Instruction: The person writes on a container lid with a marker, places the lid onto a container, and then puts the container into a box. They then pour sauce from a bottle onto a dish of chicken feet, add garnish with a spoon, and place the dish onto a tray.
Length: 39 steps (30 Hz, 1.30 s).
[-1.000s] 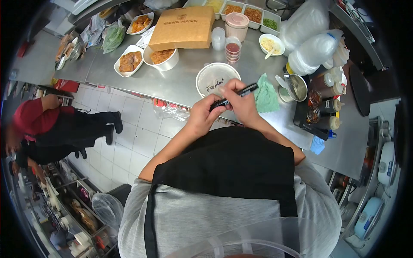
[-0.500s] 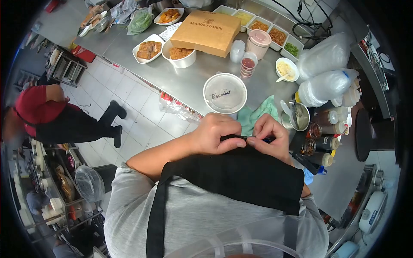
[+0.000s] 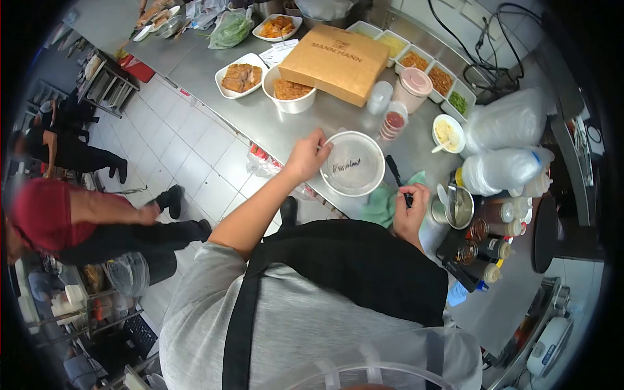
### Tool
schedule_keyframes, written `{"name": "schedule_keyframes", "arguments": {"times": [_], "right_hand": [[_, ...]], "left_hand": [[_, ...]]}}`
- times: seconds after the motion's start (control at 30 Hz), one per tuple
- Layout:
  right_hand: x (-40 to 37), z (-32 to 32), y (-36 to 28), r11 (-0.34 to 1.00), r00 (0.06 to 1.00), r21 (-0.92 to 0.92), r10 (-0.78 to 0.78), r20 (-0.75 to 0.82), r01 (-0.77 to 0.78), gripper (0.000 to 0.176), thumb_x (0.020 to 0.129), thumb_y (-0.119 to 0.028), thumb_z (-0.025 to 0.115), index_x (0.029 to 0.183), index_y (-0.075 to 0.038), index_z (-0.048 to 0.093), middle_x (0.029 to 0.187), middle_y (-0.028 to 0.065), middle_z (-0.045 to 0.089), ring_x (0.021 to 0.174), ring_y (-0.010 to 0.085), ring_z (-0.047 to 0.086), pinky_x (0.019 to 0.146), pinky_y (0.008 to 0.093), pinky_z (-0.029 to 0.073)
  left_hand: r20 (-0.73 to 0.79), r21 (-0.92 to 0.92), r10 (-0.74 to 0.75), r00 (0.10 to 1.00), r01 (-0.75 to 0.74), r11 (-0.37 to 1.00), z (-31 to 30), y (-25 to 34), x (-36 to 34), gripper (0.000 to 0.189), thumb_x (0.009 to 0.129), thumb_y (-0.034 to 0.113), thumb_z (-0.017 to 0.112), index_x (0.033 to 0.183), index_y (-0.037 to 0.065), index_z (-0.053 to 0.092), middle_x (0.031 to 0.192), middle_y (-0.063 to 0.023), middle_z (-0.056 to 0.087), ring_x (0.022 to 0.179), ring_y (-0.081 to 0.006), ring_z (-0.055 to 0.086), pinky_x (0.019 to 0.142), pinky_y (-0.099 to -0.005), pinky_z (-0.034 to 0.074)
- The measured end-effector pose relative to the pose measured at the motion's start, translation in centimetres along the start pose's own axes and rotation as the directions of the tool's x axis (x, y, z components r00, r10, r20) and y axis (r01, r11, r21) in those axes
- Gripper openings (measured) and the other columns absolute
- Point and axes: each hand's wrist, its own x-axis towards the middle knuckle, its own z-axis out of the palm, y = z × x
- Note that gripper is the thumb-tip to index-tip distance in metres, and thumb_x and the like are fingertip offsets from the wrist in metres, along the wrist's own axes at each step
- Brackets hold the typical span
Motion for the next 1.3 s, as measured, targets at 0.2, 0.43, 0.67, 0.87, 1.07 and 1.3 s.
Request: {"name": "schedule_keyframes", "arguments": {"times": [0.2,0.43,0.67,0.87,1.07,1.3], "right_hand": [[2.2,4.0,-0.9,0.952,0.990,-0.299,-0.100,-0.099,0.066,0.018,0.078,-0.005,0.063,0.096,-0.005,0.061,0.111,0.0161,0.048,0.105,0.0330,0.048,0.090,0.0407,0.040],[5.1,13.9,-5.4,0.982,0.988,-0.120,-0.135,0.072,0.143,0.013,0.077,-0.004,0.064,0.090,-0.004,0.062,0.103,0.0150,0.052,0.097,0.0311,0.052,0.087,0.0387,0.043],[8.1,21.4,-9.9,0.966,0.953,-0.035,-0.248,0.177,0.257,0.024,0.076,0.000,0.065,0.100,-0.005,0.063,0.112,0.0148,0.051,0.094,0.0273,0.058,0.079,0.0346,0.050],[10.1,24.7,-10.3,0.960,0.949,-0.136,-0.208,0.236,0.244,0.034,0.077,-0.002,0.064,0.110,-0.007,0.063,0.122,0.0130,0.051,0.095,0.0256,0.060,0.078,0.0348,0.052],[10.1,25.0,-10.7,0.955,0.963,-0.195,-0.185,0.198,0.224,0.031,0.076,-0.003,0.065,0.106,-0.009,0.065,0.120,0.0123,0.053,0.095,0.0261,0.058,0.077,0.0354,0.051],[11.2,24.6,-14.3,0.910,0.909,-0.170,-0.331,0.255,0.379,0.025,0.069,0.000,0.064,0.092,-0.008,0.067,0.101,0.0105,0.058,0.091,0.0275,0.056,0.076,0.0371,0.049]], "left_hand": [[-0.039,-0.001,-0.056,0.998,0.056,0.998,-9.2,-4.9,-0.3,0.020,0.091,0.017,0.059,0.083,0.003,0.048,0.063,-0.0068,0.050,0.059,-0.0122,0.046,0.055,-0.0301,0.042],[-0.342,0.224,-0.120,0.932,0.205,0.953,-30.5,-16.5,4.4,0.021,0.088,0.023,0.061,0.085,0.002,0.055,0.070,-0.0110,0.057,0.065,-0.0177,0.052,0.063,-0.0328,0.047],[-0.562,0.194,-0.162,0.811,0.320,0.928,-39.0,-25.3,17.2,0.025,0.089,0.026,0.056,0.082,0.002,0.054,0.070,-0.0170,0.062,0.066,-0.0281,0.062,0.063,-0.0407,0.048],[-0.528,0.115,-0.238,0.815,0.347,0.931,-35.6,-32.0,26.5,0.027,0.086,0.028,0.059,0.092,0.002,0.057,0.081,-0.0203,0.065,0.077,-0.0363,0.064,0.072,-0.0440,0.049],[-0.516,0.433,0.257,0.817,-0.010,0.901,-33.9,-25.1,28.9,0.029,0.087,0.021,0.057,0.112,0.007,0.059,0.098,-0.0214,0.064,0.093,-0.0367,0.062,0.084,-0.0421,0.048],[-0.328,0.473,0.023,0.944,0.144,0.869,-33.5,-23.7,30.8,0.033,0.086,0.013,0.053,0.117,0.016,0.063,0.110,-0.0180,0.063,0.099,-0.0346,0.062,0.085,-0.0433,0.049]]}}
